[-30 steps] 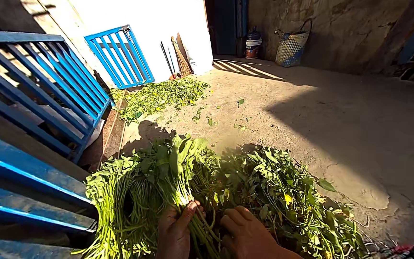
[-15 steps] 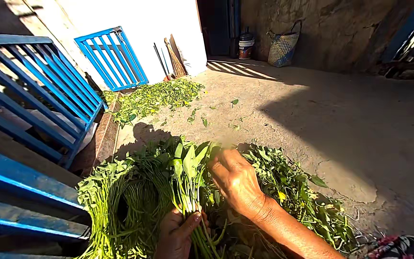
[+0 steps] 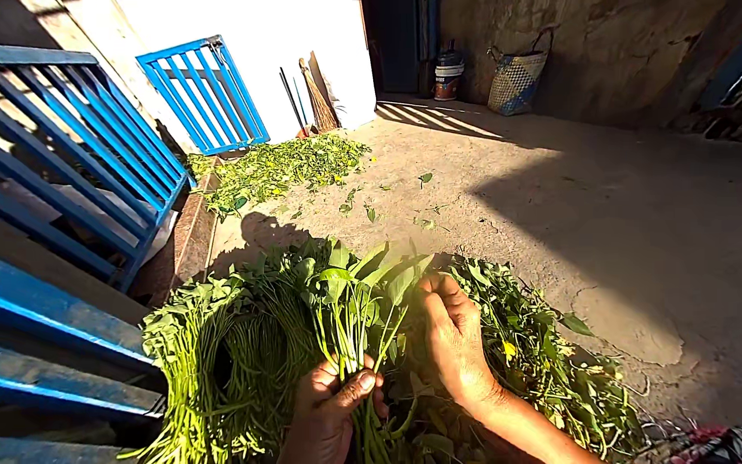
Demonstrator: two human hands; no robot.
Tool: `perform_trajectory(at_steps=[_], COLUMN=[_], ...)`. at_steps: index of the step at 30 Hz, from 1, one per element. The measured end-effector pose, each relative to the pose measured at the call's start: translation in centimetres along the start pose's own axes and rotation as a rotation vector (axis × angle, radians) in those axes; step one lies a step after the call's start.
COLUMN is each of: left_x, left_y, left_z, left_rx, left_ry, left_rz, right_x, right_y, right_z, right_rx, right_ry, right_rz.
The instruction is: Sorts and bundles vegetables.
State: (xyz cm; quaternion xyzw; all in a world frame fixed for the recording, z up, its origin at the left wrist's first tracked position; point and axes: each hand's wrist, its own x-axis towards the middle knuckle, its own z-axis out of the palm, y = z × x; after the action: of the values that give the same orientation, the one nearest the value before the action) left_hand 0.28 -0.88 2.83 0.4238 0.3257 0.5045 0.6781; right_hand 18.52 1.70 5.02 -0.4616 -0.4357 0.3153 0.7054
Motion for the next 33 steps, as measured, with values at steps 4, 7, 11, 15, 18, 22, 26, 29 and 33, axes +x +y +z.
perform_trajectory(at_steps=[4, 7, 11, 15, 18, 22, 26, 29, 33], left_x=[0.5, 0.2, 0.3, 0.3, 0.4, 0.4, 0.4, 0.1, -0.5], left_y=[-0.1, -0.1, -0.4, -0.8, -1.1, -1.4, -1.3, -0.2, 0.2], left_z=[0.3, -0.1, -0.6, -0.5, -0.6, -1.0, -0.9, -0.3, -0.7], left_rx=[0.027, 0.058, 0.098, 0.096, 0.118, 0.148, 0.143, 0.102, 0.099], left_ry=[-0.006, 0.025, 0.040, 0.020, -0.016, -0.068, -0.096, -0.042, -0.046], left_rz=[-0.008, -0.061, -0.074, -0.081, -0.074, -0.076, -0.089, -0.078, -0.099], right_x=[0.5, 2.1, 2.0, 1.1, 1.2, 1.6, 0.0, -1.6, -0.5], right_y=[0.4, -0.5, -1.5, -2.0, -2.2, -2.3, -0.7, 0.9, -2.0], right_z=[0.4, -1.6, -4.1, -3.5, -2.6, -2.8, -2.9, -2.9, -3.8], right_rx=[0.185, 0.270, -0.038, -0.813, -1.045, -1.038, -0.949, -0.573, -0.154], right_ry=[0.220, 0.403, -0.097, -0.749, -0.914, -0.868, -0.689, -0.455, -0.089], right_rz=[0.155, 0.212, 0.031, -0.386, -0.624, -0.778, -0.779, -0.472, -0.087])
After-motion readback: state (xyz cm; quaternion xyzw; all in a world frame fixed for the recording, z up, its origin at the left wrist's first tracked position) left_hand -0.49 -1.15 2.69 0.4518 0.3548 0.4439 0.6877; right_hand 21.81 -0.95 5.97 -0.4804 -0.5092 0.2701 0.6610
